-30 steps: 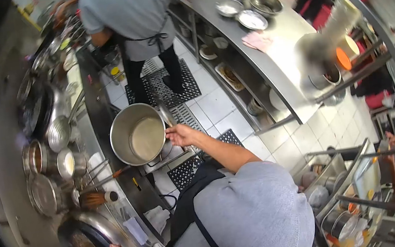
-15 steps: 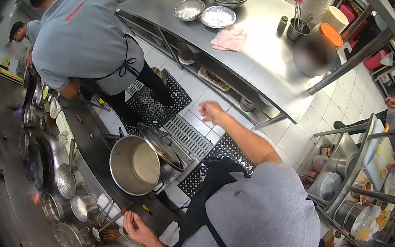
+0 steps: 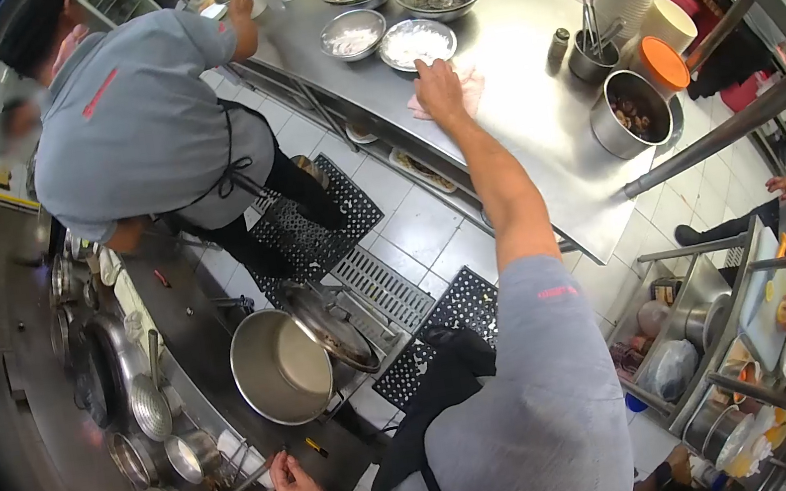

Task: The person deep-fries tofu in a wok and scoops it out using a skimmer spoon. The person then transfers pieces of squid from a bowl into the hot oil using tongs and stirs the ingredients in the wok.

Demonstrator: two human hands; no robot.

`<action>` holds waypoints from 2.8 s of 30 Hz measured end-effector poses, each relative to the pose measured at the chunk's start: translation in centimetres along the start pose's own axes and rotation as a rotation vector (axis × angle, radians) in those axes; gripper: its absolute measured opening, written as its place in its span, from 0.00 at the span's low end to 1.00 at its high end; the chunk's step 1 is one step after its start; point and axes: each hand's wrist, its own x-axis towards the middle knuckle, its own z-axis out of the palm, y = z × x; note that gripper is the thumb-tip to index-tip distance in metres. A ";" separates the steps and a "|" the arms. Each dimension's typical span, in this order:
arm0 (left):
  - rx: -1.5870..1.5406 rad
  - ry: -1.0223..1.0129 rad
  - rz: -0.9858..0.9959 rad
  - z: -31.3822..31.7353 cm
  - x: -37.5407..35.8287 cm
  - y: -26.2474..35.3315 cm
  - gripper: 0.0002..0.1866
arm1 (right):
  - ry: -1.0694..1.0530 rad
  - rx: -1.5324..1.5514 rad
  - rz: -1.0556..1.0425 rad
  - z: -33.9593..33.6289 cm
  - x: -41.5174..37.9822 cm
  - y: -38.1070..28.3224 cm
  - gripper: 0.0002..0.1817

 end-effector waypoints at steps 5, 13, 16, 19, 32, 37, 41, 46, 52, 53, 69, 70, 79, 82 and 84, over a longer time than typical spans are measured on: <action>-0.035 -0.092 0.109 1.6 3.0 1.6 0.11 | -0.077 0.221 0.466 2.7 2.3 0.5 0.18; -0.044 -0.199 0.115 4.4 3.7 2.6 0.09 | 0.151 0.377 0.331 1.3 0.2 3.1 0.17; -0.045 -0.166 0.207 5.2 3.4 1.0 0.09 | 0.269 0.398 0.349 -2.3 -4.1 4.9 0.14; -0.066 -0.186 0.184 5.3 3.1 1.1 0.09 | 0.420 0.240 0.328 -6.6 -10.2 8.2 0.14; -0.072 -0.179 0.117 5.6 3.2 1.8 0.07 | 0.260 0.386 0.193 -2.1 -9.2 0.5 0.32; -0.086 -0.109 0.029 3.9 2.1 0.9 0.07 | -0.141 0.390 0.131 4.7 2.1 -8.3 0.39; 0.115 -0.076 -0.007 1.8 -0.6 -1.4 0.07 | -0.309 0.389 0.055 14.4 9.8 -5.4 0.42; 0.105 0.053 -0.190 0.8 -6.9 -3.7 0.06 | -0.258 0.071 0.098 20.5 10.9 -2.0 0.48; 0.032 0.195 -0.315 0.7 -9.6 -3.4 0.06 | 0.112 0.308 -0.042 15.3 4.6 -1.8 0.31; -0.004 0.207 -0.342 0.8 -9.8 -3.5 0.06 | 0.075 0.365 -0.113 14.6 3.5 -1.4 0.30; -1.234 0.113 -0.653 -4.3 -12.8 -7.2 0.21 | -1.239 1.120 -0.297 -10.3 -41.0 -32.0 0.10; -1.283 0.168 -0.665 -5.7 -13.7 -7.6 0.21 | -1.369 1.124 -0.348 -10.8 -44.1 -33.2 0.11; -1.288 0.633 -0.843 -15.6 -29.6 -12.8 0.15 | -1.679 1.144 -1.345 -23.1 -59.9 -47.4 0.14; -1.301 0.821 -0.893 -16.6 -33.2 -12.7 0.14 | -1.818 1.179 -1.493 -26.2 -63.3 -50.1 0.14; -1.292 0.978 -0.936 -17.3 -34.8 -12.7 0.13 | -1.774 1.213 -1.604 -26.4 -64.4 -51.7 0.21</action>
